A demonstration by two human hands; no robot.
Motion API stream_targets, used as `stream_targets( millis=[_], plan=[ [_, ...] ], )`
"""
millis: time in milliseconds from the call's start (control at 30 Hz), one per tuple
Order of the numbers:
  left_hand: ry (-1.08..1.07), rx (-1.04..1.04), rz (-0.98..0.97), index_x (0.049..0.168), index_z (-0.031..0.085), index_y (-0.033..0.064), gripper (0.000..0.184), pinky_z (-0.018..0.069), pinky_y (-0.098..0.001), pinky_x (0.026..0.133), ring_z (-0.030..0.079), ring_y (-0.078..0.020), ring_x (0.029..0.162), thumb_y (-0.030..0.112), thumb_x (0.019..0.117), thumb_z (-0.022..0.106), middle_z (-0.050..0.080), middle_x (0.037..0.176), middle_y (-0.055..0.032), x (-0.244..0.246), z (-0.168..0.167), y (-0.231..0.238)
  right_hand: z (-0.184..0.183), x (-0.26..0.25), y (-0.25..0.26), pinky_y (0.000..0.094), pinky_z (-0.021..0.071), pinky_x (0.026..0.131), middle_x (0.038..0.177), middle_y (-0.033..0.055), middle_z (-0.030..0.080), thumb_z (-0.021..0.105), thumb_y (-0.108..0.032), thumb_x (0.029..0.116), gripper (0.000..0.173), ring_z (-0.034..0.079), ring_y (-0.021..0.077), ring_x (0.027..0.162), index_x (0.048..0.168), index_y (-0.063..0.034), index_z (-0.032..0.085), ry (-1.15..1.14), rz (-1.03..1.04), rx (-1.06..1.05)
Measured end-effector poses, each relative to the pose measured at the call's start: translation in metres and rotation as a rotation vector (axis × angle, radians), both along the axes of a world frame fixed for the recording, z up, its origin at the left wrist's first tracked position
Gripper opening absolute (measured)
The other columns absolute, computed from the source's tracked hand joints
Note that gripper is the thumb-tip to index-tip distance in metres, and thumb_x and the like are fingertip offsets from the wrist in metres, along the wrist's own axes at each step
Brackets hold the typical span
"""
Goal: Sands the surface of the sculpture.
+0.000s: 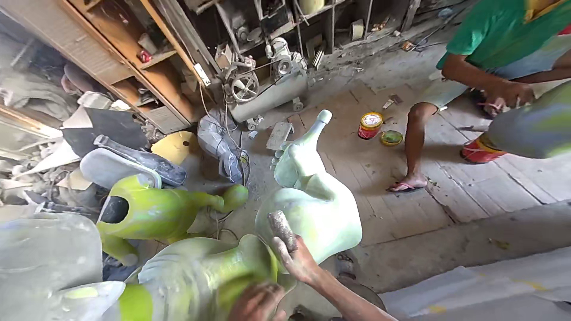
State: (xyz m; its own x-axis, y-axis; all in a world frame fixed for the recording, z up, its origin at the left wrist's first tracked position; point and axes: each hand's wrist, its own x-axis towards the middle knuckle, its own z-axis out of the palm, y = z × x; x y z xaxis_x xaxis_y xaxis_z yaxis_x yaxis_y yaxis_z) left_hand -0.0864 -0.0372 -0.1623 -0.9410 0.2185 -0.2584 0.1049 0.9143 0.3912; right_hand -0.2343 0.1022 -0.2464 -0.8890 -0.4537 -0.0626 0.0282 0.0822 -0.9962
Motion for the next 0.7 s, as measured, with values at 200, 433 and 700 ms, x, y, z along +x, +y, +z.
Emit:
stream_targets(
  millis=[200,433,700],
  plan=[
    [0.317,-0.161,0.124,0.132,0.067,0.007,0.048,0.0371,-0.0545,0.117,0.049,-0.0347,0.14,0.041,0.1007,0.054,0.061,0.142,-0.0137,0.021,0.033,-0.081,-0.042,0.068,-0.044,0.0371,0.0451,0.113,0.135,0.0235,0.064,0.048,-0.023,0.1048,0.049,0.062,0.0247,0.128,0.142,0.0093,0.052,0.156,-0.084,0.085],
    [0.419,-0.278,-0.052,0.13,0.07,0.0171,0.049,0.0371,-0.0551,0.115,0.052,-0.0287,0.138,0.049,0.1011,0.047,0.064,0.14,-0.0045,0.039,0.009,-0.113,-0.076,0.152,0.05,0.0503,0.0504,0.097,0.108,0.0241,0.069,0.04,-0.036,0.1093,0.05,0.068,0.0327,0.104,0.128,0.0048,0.061,-0.225,0.039,0.463],
    [0.542,0.099,-0.073,0.124,0.073,0.0145,0.044,0.0433,-0.0445,0.115,0.054,-0.0259,0.137,0.044,0.0996,0.053,0.066,0.136,-0.0057,0.027,0.011,-0.096,-0.023,0.138,0.03,0.0383,0.0539,0.093,0.105,0.0166,0.072,0.043,-0.027,0.105,0.045,0.069,0.0202,0.1,0.133,0.0039,0.059,0.098,-0.347,0.309]
  ],
)
